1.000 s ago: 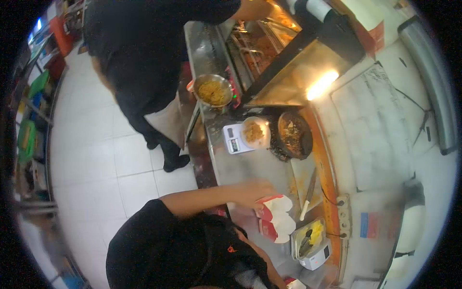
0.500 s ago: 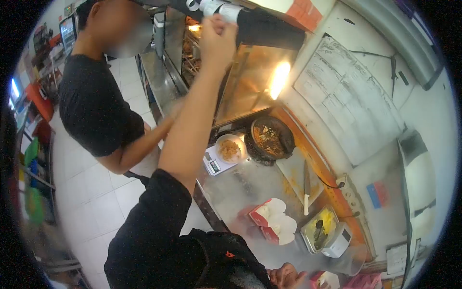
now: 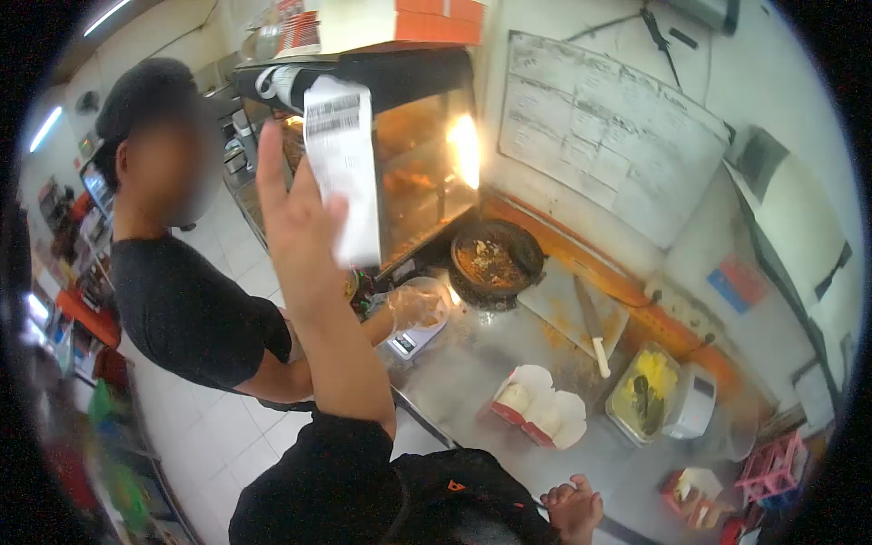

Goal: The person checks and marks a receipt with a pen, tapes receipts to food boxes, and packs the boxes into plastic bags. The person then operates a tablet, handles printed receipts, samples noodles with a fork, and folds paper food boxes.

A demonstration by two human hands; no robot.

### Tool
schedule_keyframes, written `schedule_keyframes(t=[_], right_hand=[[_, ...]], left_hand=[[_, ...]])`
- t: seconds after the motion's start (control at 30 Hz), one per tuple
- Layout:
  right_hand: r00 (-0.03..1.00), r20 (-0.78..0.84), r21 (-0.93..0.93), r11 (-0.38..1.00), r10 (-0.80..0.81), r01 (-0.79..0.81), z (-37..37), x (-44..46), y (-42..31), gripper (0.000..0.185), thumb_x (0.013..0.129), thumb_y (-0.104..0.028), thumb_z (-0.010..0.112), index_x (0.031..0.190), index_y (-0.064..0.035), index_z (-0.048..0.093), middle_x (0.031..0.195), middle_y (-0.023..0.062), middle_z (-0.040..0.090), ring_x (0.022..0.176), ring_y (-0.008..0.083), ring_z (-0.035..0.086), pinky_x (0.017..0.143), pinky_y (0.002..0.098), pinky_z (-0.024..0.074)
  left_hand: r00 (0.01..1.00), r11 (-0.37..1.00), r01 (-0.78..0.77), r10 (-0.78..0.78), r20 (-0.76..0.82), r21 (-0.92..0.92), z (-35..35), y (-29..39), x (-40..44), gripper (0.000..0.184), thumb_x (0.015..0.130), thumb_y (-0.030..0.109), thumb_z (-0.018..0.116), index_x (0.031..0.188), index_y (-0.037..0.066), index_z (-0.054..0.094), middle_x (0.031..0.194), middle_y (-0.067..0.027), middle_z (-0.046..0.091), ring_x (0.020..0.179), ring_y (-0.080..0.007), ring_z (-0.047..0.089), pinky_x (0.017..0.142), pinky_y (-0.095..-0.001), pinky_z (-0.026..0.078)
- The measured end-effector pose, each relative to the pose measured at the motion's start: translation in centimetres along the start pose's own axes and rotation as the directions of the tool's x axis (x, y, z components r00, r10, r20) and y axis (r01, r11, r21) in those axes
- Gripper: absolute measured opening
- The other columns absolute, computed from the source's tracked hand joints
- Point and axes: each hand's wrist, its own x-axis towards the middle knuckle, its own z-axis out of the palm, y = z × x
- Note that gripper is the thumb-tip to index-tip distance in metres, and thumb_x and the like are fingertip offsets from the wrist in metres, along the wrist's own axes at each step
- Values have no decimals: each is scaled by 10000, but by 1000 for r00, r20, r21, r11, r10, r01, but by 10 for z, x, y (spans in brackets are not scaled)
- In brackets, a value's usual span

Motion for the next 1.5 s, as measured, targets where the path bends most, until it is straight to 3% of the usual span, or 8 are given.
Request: schedule_keyframes(t=[0.13,0.23,0.4,0.87,1.1,1.2,1.4,1.5], right_hand=[[974,-217,-76,996,-61,45,-14,-3,5,537,860,-512,556,1156,-65,540,833,129,624,815,287,589,830,455,446],[952,-300,-308,950,-57,-40,-24,1,4,515,863,-468,579,1165,-53,543,841,122,626,827,261,597,840,436,448],[900,-436,-745,560,0,-361,-43,-7,12,599,881,-504,543,1262,-44,512,1120,127,630,1091,272,563,970,418,384],[551,-821,-506,640,-152,-578,-107,-167,97,601,878,-492,539,1265,-31,527,1229,164,585,1176,317,521,1026,426,357],[284,-922,-387,572,-265,-723,-191,-349,132,587,870,-468,562,1251,-22,535,1230,186,578,1175,329,521,1022,421,369],[123,-969,-223,551,-212,-804,-223,-465,156,581,867,-458,571,1245,-18,538,1230,196,575,1175,334,521,1020,418,373],[-196,-979,203,449,62,-870,-249,-708,197,569,861,-438,590,1234,-11,545,1231,215,569,1174,345,521,1017,413,383],[-233,-967,255,341,104,-905,-270,-788,186,563,858,-428,599,1228,-7,549,1232,225,566,1174,350,521,1016,411,388]], left_hand=[[991,992,117,-114,69,-46,42,14,-60,775,774,-94,560,1459,-29,203,1355,-223,441,1222,-278,477,1000,-327,392],[880,989,55,-112,462,134,52,15,-78,750,762,-73,564,1438,-68,241,1387,-236,396,1258,-297,439,985,-317,391],[724,944,284,-325,608,166,70,13,-88,823,716,-5,622,1444,-52,242,1441,-253,291,1314,-295,367,980,-316,401],[366,723,690,-391,845,36,129,-27,-137,900,738,48,561,1441,-120,25,1524,-249,94,1392,-289,228,1022,-338,363],[336,623,780,-348,875,-52,224,3,-235,987,792,164,615,1438,-81,-90,1449,-345,219,1328,-389,353,1058,-425,359],[423,652,745,-297,856,-142,291,16,-282,975,775,150,607,1431,-110,-66,1455,-354,196,1348,-372,328,1099,-407,292],[290,444,872,-129,948,-207,441,48,-369,889,744,52,513,1423,-149,-25,1527,-256,63,1412,-302,177,1088,-349,230],[328,535,798,-2,945,-276,510,49,-397,967,772,151,582,1417,-134,-79,1472,-359,126,1374,-367,278,1118,-380,251]])
